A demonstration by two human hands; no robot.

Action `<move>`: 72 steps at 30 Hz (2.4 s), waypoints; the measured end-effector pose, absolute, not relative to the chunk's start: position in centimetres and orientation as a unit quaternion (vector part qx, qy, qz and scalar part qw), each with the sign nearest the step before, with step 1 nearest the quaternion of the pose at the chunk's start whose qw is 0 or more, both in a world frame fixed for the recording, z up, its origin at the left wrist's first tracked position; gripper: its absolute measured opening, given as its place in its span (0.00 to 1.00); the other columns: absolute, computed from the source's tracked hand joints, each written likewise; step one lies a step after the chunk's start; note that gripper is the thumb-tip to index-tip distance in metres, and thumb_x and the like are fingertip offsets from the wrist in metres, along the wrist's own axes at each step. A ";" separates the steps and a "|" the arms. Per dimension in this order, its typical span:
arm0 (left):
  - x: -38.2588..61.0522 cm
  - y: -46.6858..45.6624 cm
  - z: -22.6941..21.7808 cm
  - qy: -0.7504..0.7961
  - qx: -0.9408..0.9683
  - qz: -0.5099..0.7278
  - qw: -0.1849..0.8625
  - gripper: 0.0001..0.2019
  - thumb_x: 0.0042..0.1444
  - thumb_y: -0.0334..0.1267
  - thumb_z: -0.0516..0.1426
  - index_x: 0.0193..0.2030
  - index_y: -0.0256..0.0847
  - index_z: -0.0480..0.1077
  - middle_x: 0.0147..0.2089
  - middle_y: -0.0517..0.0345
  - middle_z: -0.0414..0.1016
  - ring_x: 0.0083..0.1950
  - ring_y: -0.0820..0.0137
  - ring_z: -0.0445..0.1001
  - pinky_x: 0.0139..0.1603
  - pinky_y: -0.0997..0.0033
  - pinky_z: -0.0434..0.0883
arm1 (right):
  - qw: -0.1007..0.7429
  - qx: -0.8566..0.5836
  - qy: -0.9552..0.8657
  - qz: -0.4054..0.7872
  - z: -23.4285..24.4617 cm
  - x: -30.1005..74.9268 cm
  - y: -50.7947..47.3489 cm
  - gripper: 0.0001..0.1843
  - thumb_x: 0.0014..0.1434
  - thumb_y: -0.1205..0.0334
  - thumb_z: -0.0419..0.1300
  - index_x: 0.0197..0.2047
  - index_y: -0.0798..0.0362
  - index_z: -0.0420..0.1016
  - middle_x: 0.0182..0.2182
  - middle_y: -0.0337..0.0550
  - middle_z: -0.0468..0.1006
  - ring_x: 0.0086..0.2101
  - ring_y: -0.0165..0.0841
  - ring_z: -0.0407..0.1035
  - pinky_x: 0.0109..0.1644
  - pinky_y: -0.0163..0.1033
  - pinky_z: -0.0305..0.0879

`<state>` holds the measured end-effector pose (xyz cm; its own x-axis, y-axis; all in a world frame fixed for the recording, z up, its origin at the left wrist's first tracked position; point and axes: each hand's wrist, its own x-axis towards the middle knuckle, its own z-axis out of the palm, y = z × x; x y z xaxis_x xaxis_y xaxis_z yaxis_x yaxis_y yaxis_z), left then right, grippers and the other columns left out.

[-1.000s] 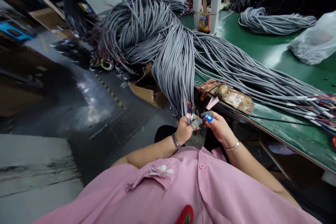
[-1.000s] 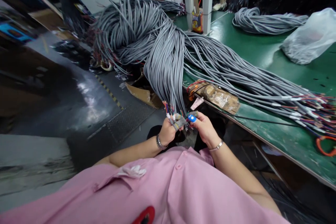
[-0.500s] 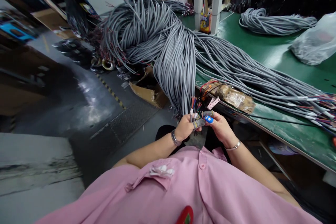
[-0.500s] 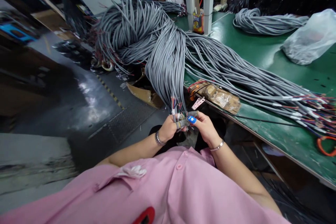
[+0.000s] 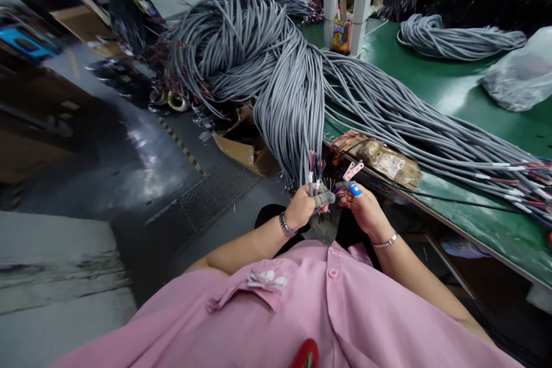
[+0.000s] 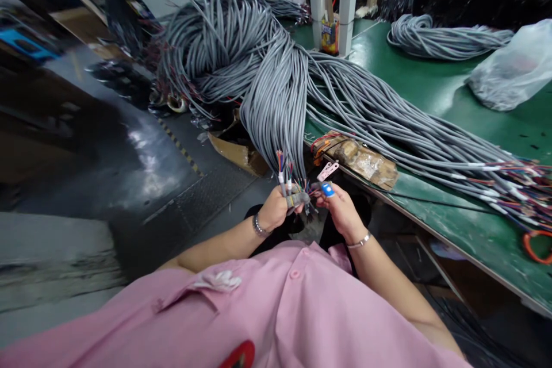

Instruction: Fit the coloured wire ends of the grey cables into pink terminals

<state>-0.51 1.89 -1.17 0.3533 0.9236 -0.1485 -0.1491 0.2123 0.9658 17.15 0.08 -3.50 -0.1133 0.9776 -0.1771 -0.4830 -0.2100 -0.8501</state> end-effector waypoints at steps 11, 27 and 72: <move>1.4 4.3 -0.3 0.337 0.441 0.377 0.741 0.17 0.39 0.45 0.68 0.21 0.34 0.69 0.18 0.59 0.68 0.16 0.79 0.60 0.18 0.75 0.52 | 0.586 -0.370 -0.248 0.677 -2.5 17.8 4.2 0.23 0.53 0.39 0.63 0.37 0.52 0.76 0.26 0.39 0.76 0.24 0.28 0.68 0.28 0.34 0.68; 1.9 4.3 -0.9 0.351 0.446 0.361 0.740 0.19 0.37 0.46 0.69 0.18 0.34 0.66 0.16 0.61 0.67 0.15 0.80 0.59 0.18 0.76 0.51 | 0.619 -0.350 -0.195 0.676 -2.6 16.6 4.1 0.21 0.50 0.42 0.67 0.32 0.52 0.75 0.25 0.38 0.75 0.25 0.29 0.67 0.29 0.35 0.66; 1.6 1.7 -0.7 0.382 0.435 0.471 0.665 0.17 0.43 0.45 0.67 0.21 0.37 0.67 0.15 0.63 0.64 0.17 0.79 0.60 0.21 0.74 0.54 | 0.614 -0.292 -0.161 0.715 -3.3 17.4 3.7 0.16 0.56 0.46 0.64 0.36 0.51 0.77 0.32 0.40 0.81 0.29 0.29 0.73 0.30 0.33 0.68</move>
